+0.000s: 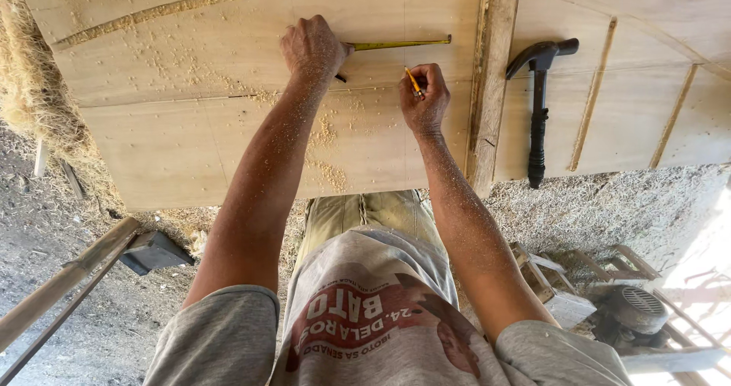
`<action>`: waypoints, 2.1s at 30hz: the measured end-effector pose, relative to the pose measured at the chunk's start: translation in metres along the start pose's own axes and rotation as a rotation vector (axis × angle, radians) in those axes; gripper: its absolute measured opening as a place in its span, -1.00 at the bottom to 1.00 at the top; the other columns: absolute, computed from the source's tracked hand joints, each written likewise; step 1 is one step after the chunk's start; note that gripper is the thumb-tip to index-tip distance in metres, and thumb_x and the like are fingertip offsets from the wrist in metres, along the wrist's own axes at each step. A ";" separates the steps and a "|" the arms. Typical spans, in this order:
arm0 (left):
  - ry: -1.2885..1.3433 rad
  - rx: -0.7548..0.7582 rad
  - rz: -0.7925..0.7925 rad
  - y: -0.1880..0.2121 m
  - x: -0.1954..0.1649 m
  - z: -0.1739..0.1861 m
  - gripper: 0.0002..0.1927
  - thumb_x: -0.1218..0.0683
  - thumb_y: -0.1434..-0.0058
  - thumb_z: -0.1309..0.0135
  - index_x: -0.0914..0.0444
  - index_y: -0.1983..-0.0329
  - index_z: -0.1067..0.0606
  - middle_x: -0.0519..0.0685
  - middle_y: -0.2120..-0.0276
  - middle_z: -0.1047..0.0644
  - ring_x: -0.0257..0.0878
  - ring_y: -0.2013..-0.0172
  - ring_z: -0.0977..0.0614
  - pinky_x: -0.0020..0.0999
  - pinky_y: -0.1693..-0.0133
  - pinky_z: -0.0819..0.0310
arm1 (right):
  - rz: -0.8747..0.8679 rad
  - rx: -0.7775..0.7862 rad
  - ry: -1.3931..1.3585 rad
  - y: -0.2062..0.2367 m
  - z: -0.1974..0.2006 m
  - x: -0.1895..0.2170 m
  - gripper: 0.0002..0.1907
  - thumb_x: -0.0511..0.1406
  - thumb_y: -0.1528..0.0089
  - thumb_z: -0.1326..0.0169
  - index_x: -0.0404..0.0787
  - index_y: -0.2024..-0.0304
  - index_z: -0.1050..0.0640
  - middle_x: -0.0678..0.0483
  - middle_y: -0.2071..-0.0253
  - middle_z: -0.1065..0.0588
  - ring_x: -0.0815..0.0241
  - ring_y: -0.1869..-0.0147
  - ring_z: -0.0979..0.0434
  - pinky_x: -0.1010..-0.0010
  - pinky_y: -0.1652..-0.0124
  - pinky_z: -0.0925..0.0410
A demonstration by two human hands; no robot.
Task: The person works on a large wooden panel in a workshop, measuring with a tape measure, marking lines with a pencil, hammering nails into a wooden strip, and cutting grooves with a power router. They reposition the panel and repeat measuring and marking along its surface.
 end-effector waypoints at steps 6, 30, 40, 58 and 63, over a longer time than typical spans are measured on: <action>0.009 -0.032 -0.005 0.004 0.002 0.006 -0.44 -0.30 0.01 -0.41 0.26 0.31 -0.64 0.06 0.42 -0.62 -0.09 0.27 -0.64 -0.10 0.23 -0.52 | 0.002 0.031 -0.001 -0.003 0.002 -0.004 -0.81 -0.41 -0.28 -0.24 -0.23 0.26 -0.44 0.09 0.38 -0.54 0.35 0.32 -0.61 0.48 0.26 -0.49; -0.059 -0.041 -0.075 -0.001 0.000 0.003 -0.33 -0.40 -0.03 -0.36 0.31 0.27 -0.62 0.07 0.45 -0.61 -0.14 0.34 -0.63 -0.14 0.30 -0.56 | -0.028 0.047 -0.061 0.000 0.000 -0.008 -0.80 -0.39 -0.30 -0.23 -0.21 0.26 -0.42 0.12 0.37 -0.53 0.39 0.31 -0.60 0.51 0.25 -0.49; -0.063 -0.038 -0.078 -0.004 0.001 0.007 -0.31 -0.41 0.01 -0.38 0.31 0.28 -0.62 0.07 0.45 -0.61 -0.12 0.34 -0.64 -0.18 0.31 -0.57 | -0.081 0.044 -0.078 0.000 0.001 -0.012 -0.81 -0.41 -0.28 -0.23 -0.21 0.26 -0.43 0.13 0.38 -0.53 0.41 0.32 -0.58 0.52 0.25 -0.48; -0.057 0.002 -0.049 -0.003 0.001 0.003 -0.36 -0.38 -0.05 -0.35 0.29 0.26 -0.63 0.07 0.42 -0.61 -0.09 0.24 -0.64 -0.10 0.23 -0.56 | -0.033 0.042 -0.057 -0.003 -0.002 -0.007 -0.82 -0.41 -0.29 -0.21 -0.21 0.27 -0.43 0.13 0.37 -0.53 0.40 0.32 -0.59 0.51 0.26 -0.51; -0.066 0.026 -0.051 -0.003 0.001 0.002 -0.37 -0.37 -0.08 -0.33 0.30 0.25 -0.61 0.07 0.42 -0.59 -0.09 0.24 -0.65 -0.09 0.23 -0.56 | -0.053 0.034 -0.053 -0.003 -0.002 -0.006 -0.81 -0.41 -0.29 -0.22 -0.21 0.26 -0.43 0.13 0.38 -0.52 0.41 0.32 -0.57 0.52 0.26 -0.49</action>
Point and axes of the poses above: each hand's wrist, its own y-axis away from the middle knuckle, its own z-axis out of the back of the hand, x = y × z, the point moved 6 cm from there along -y, towards the middle knuckle
